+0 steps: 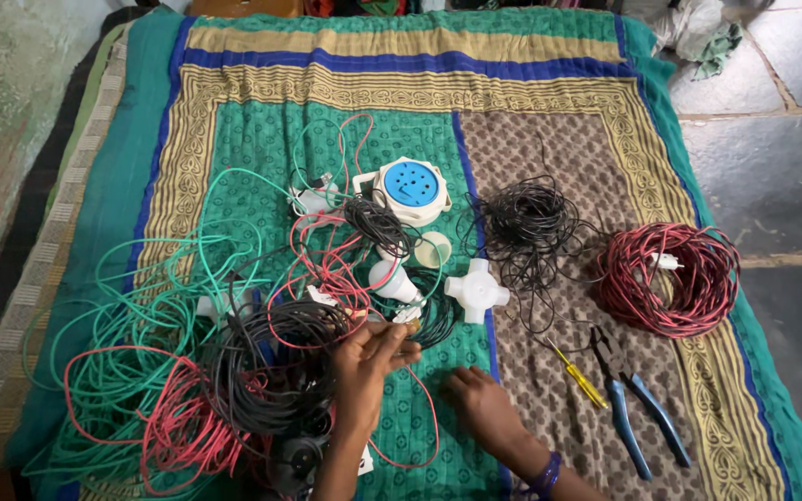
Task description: The person repairs electrical components on a bed, using a screwdriver and pliers to strip wires and tighten connections on a socket and a lamp holder. The person handles multiple wires, a power strip, and a lamp holder, adjusting and securing connections throughout the task.
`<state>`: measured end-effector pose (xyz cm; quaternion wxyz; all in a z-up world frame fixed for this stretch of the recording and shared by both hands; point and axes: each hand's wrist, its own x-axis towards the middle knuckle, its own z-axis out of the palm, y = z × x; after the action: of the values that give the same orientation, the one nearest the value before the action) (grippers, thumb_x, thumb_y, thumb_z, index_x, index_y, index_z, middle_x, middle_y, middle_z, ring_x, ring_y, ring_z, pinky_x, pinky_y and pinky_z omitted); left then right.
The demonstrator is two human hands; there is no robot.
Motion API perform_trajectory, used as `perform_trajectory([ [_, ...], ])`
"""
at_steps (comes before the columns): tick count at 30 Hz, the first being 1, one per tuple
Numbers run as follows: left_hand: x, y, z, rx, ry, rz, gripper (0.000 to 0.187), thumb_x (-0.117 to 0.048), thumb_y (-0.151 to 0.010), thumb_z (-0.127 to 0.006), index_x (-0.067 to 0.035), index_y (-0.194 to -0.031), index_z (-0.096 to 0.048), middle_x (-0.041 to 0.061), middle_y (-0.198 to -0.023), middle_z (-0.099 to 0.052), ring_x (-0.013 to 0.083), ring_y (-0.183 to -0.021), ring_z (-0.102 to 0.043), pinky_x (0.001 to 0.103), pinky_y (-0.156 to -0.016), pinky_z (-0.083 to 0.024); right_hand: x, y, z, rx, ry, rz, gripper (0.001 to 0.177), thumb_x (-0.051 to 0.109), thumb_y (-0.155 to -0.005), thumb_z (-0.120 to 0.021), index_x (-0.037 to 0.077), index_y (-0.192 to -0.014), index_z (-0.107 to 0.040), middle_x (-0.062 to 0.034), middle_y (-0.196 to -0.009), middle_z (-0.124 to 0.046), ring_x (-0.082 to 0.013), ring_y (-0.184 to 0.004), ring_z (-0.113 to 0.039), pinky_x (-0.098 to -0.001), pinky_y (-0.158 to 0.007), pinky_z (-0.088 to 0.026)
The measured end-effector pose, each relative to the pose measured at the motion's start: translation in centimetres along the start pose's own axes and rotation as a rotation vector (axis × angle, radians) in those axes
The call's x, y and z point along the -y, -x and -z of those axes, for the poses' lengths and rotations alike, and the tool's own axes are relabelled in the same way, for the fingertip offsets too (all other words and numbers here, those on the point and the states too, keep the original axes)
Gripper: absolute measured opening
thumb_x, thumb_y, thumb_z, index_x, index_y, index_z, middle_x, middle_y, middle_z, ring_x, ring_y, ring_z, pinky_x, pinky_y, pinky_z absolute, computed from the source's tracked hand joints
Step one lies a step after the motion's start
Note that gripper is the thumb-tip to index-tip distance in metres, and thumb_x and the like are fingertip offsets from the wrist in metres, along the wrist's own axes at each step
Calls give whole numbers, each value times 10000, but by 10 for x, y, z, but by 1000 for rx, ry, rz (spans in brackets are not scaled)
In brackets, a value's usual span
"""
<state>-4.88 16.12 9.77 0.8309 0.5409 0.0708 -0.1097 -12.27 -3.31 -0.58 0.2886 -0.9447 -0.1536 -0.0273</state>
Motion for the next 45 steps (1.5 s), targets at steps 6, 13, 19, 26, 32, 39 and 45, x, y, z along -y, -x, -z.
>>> perform_trajectory([
  [6,6,5,-6,61,94,43,135,-111,-921,-702,7,-979,-671,152,-996,-766,199,-782,-749,384,-715,-650,-5,4,-1,-55,-190,-84,230,148,-758,-745,34,-932,-648,-158,-908,-637,-377,-857,-632,-468,-730,-534],
  [13,74,0,-32,191,-435,-120,150,-102,-914,-762,-7,-986,-671,130,-933,-771,191,-793,-745,333,-709,-627,-52,15,23,-228,-474,-552,210,189,-969,-554,21,-972,-681,-129,-802,-699,-239,-718,-668,-379,-682,-533],
  [19,96,-1,-39,277,-1100,-392,293,-59,-801,-797,-24,-1063,-669,165,-1027,-716,366,-997,-658,459,-852,-522,-102,34,21,-343,-572,-629,368,296,-1081,-534,-21,-934,-647,-153,-742,-611,-174,-667,-574,-343,-620,-489],
  [26,50,-24,-14,161,-1728,-661,231,-95,-866,-689,-55,-1093,-699,114,-1145,-701,333,-1206,-552,553,-1016,-430,-107,41,-11,-254,-455,-734,336,339,-970,-616,24,-977,-733,-127,-699,-752,-143,-589,-674,-346,-556,-517],
  [32,3,-27,2,214,-2281,-514,368,-196,-756,-698,-51,-1092,-738,197,-1340,-613,355,-1359,-426,630,-1121,-266,-109,38,-8,-196,-395,-748,314,361,-898,-728,52,-931,-769,-110,-729,-755,-145,-605,-668,-335,-601,-535],
  [39,-10,-2,-20,181,-1169,-596,238,-116,-736,-805,-46,-946,-717,208,-1375,-559,396,-1262,-530,481,-1033,-446,-107,50,22,-306,-900,-730,196,160,-883,-761,7,-1006,-761,-63,-861,-759,-124,-738,-674,-293,-670,-550],
  [45,-12,23,-68,262,-788,-439,252,-42,-855,-741,-70,-1088,-651,157,-1438,-551,308,-1131,-675,406,-932,-554,-79,30,107,-480,-1166,-642,216,60,-916,-722,-55,-1097,-742,-104,-923,-756,-170,-841,-709,-319,-795,-576],
])
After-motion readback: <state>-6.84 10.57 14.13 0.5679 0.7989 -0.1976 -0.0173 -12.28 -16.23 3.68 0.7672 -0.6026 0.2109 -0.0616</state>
